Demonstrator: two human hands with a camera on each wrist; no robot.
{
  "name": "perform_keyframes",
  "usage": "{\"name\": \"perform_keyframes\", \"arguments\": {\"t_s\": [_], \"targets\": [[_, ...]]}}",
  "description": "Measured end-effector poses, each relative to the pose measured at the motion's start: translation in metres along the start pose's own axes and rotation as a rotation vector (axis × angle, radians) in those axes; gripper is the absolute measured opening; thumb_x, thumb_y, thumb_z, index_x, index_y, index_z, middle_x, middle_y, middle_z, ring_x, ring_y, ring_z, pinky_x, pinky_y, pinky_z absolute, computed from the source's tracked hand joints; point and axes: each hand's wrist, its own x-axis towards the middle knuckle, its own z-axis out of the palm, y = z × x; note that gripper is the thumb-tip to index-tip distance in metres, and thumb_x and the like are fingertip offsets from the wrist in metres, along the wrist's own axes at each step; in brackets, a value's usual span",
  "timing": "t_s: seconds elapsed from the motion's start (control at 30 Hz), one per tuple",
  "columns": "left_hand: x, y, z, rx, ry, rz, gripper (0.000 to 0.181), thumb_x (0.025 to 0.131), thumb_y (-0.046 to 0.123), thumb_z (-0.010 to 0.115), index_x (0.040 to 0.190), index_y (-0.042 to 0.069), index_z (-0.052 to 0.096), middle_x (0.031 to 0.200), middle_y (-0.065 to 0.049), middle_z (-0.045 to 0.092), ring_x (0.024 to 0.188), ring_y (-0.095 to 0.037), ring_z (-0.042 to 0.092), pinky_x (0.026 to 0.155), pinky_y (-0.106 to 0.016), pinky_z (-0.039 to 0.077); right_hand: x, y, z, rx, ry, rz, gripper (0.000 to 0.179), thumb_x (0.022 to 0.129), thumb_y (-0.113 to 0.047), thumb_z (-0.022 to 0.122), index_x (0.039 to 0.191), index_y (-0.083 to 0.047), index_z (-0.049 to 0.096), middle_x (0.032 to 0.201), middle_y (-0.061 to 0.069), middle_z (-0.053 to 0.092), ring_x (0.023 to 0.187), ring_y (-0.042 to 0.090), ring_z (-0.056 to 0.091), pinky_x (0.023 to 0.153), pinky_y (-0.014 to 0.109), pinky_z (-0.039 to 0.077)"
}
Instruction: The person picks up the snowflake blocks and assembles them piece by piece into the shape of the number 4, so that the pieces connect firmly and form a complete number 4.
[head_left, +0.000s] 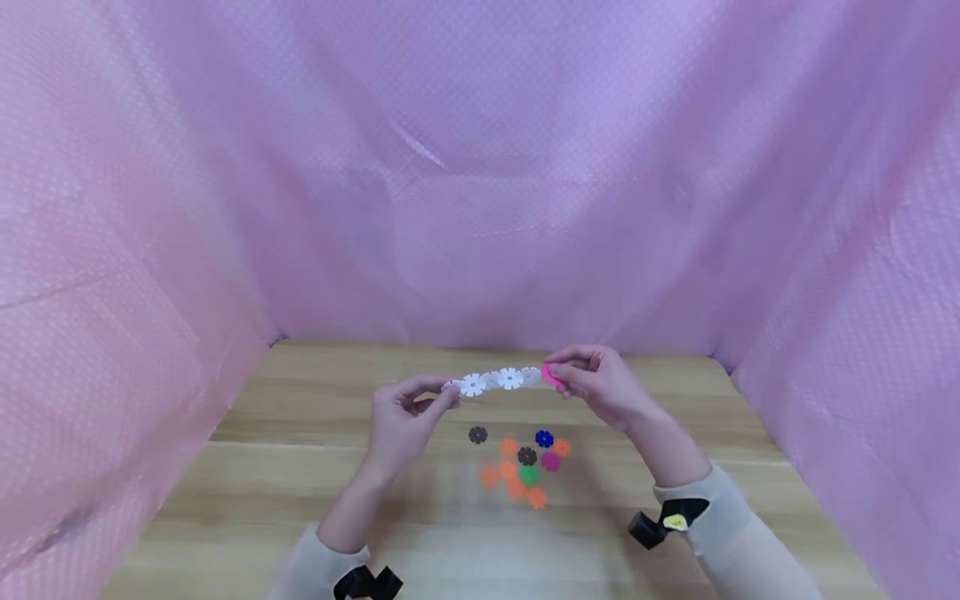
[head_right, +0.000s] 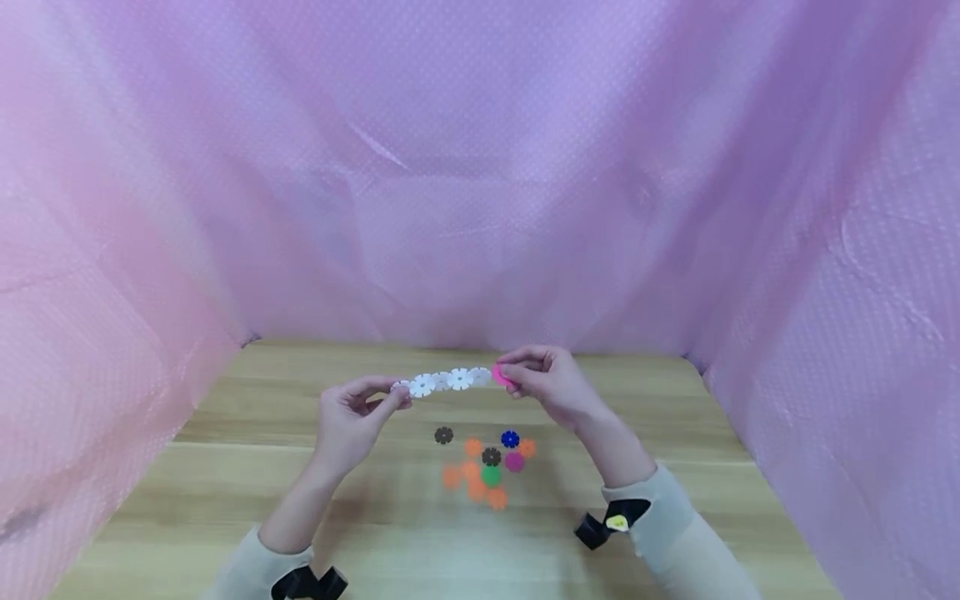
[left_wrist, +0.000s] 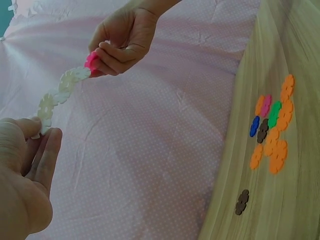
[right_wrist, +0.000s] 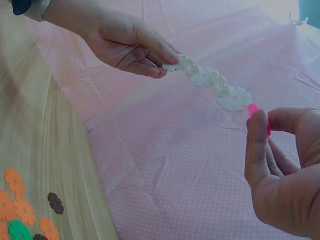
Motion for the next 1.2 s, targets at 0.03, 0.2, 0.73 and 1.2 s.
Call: {"name": "perform_keyframes", "arguments": {"t_s": [0.03,0.2,0.73,1.2], "targets": [[-0.002,-0.001,0.001,0.004,-0.003,-0.012,0.008,0.091,-0.007,0.078,0.099,-0.010,0.077,0.094,-0.029,0.077,0.078,-0.007,0.078,0.079,-0.030,0.071,-0.003,0.002,-0.001,-0.001,-0.002,0.003,0.027,0.102,0.005,0.060,0.101,-0.016,0.076,0.091,-0.003,0.079,0.075,0.005,0.068,0.070,0.014,0.062],[-0.010,-0.004,0.006,0.006,-0.015,-0.043,0.009,0.090,-0.007,0.079,0.099,-0.009,0.077,0.096,-0.028,0.078,0.079,-0.006,0.078,0.079,-0.030,0.070,-0.012,0.007,-0.002,0.010,-0.024,-0.007,0.028,0.102,0.005,0.059,0.101,-0.016,0.076,0.090,-0.005,0.078,0.075,0.003,0.068,0.069,0.013,0.062],[0.009,0.011,0.002,0.002,-0.010,0.005,0.010,0.090,-0.010,0.077,0.100,-0.013,0.075,0.097,-0.031,0.076,0.078,-0.006,0.078,0.080,-0.031,0.070,0.000,-0.014,0.002,-0.059,0.015,-0.022,0.025,0.100,0.007,0.061,0.101,-0.014,0.075,0.089,-0.002,0.079,0.074,0.006,0.068,0.068,0.017,0.062],[0.002,0.014,0.002,-0.017,-0.003,0.051,0.011,0.089,-0.013,0.076,0.100,-0.014,0.075,0.098,-0.033,0.076,0.078,-0.003,0.077,0.078,-0.030,0.070,-0.004,-0.010,0.004,-0.089,0.001,-0.029,0.027,0.101,0.005,0.060,0.102,-0.016,0.077,0.089,-0.003,0.076,0.073,0.006,0.065,0.065,0.016,0.060]]}}
